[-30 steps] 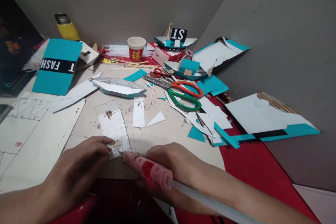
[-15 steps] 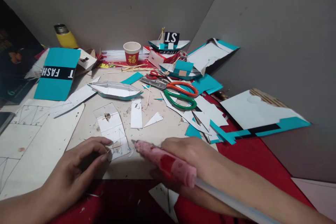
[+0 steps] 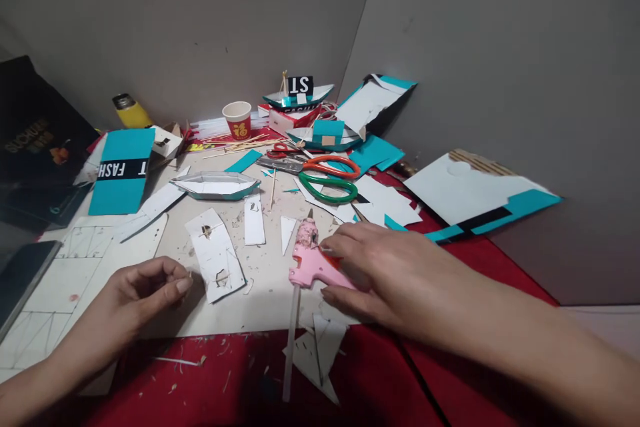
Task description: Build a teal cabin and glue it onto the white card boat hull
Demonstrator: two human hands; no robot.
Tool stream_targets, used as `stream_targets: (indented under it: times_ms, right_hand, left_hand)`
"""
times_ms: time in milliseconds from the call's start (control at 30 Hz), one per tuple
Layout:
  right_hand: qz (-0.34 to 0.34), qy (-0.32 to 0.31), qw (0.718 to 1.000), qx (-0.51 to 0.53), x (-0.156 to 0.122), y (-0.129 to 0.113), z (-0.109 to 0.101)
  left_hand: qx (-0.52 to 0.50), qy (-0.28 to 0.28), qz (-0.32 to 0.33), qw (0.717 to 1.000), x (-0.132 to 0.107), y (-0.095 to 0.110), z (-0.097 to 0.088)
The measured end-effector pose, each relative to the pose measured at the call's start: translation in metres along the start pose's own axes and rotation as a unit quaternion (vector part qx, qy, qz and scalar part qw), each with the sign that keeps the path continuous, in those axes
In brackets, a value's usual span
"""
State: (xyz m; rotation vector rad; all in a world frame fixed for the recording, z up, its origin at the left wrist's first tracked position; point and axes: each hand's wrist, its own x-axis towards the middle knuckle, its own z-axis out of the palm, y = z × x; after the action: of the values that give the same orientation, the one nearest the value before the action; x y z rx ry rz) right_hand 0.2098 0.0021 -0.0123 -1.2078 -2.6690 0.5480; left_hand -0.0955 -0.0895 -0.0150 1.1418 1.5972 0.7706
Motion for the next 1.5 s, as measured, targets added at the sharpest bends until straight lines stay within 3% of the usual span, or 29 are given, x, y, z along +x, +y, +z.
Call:
stream_targets:
  times_ms: [133,233,367,500,600,733,900,1033,1133,1200,1300,1500]
  right_hand:
    - [-0.097,0.019,0.995,0.031,0.016,-0.027,-0.001]
    - [-0.165,-0.026,0.982,0.084,0.039,-0.047,0.014]
    - [-0.083,-0.062,0.964,0.243,0.062,-0.064,0.032]
    - [0.043,-0.107,0.882,0.458,0.069,-0.072,0.039]
    - [0.088,-0.124,0.847,0.509,0.070,-0.074,0.039]
    - [0.132,-0.135,0.838,0.512,0.072,-0.077,0.039]
    - [0.142,-0.145,0.841,0.501,0.073,-0.078,0.044]
    - [0.128,-0.132,0.886,0.425,0.073,-0.078,0.052]
    - [0.085,-0.123,0.932,0.331,0.074,-0.081,0.055]
    - [0.070,-0.130,0.951,0.271,0.075,-0.084,0.055]
    - [0.068,-0.137,0.971,0.182,0.077,-0.091,0.053]
    - [0.095,-0.161,0.977,0.100,0.082,-0.099,0.054]
  left_hand:
    - [-0.077,-0.035,-0.047,0.995,0.006,0.012,0.008]
    - [-0.115,-0.039,-0.080,0.989,0.014,0.015,0.014]
    - [-0.142,-0.039,-0.084,0.986,0.020,0.016,0.015]
    - [-0.132,-0.016,-0.057,0.990,0.021,0.019,0.015]
    - [-0.121,-0.010,-0.037,0.992,0.021,0.022,0.019]
    - [-0.117,-0.016,-0.033,0.992,0.023,0.024,0.022]
    - [-0.097,-0.032,-0.019,0.995,0.028,0.018,0.013]
    - [0.050,0.052,0.108,0.992,0.029,0.007,-0.002]
    - [0.216,0.062,0.244,0.943,0.030,-0.004,-0.008]
    - [0.280,0.044,0.297,0.912,0.034,-0.010,-0.008]
    - [0.303,0.016,0.294,0.906,0.044,-0.012,-0.005]
    - [0.259,-0.069,0.220,0.938,0.058,-0.005,-0.003]
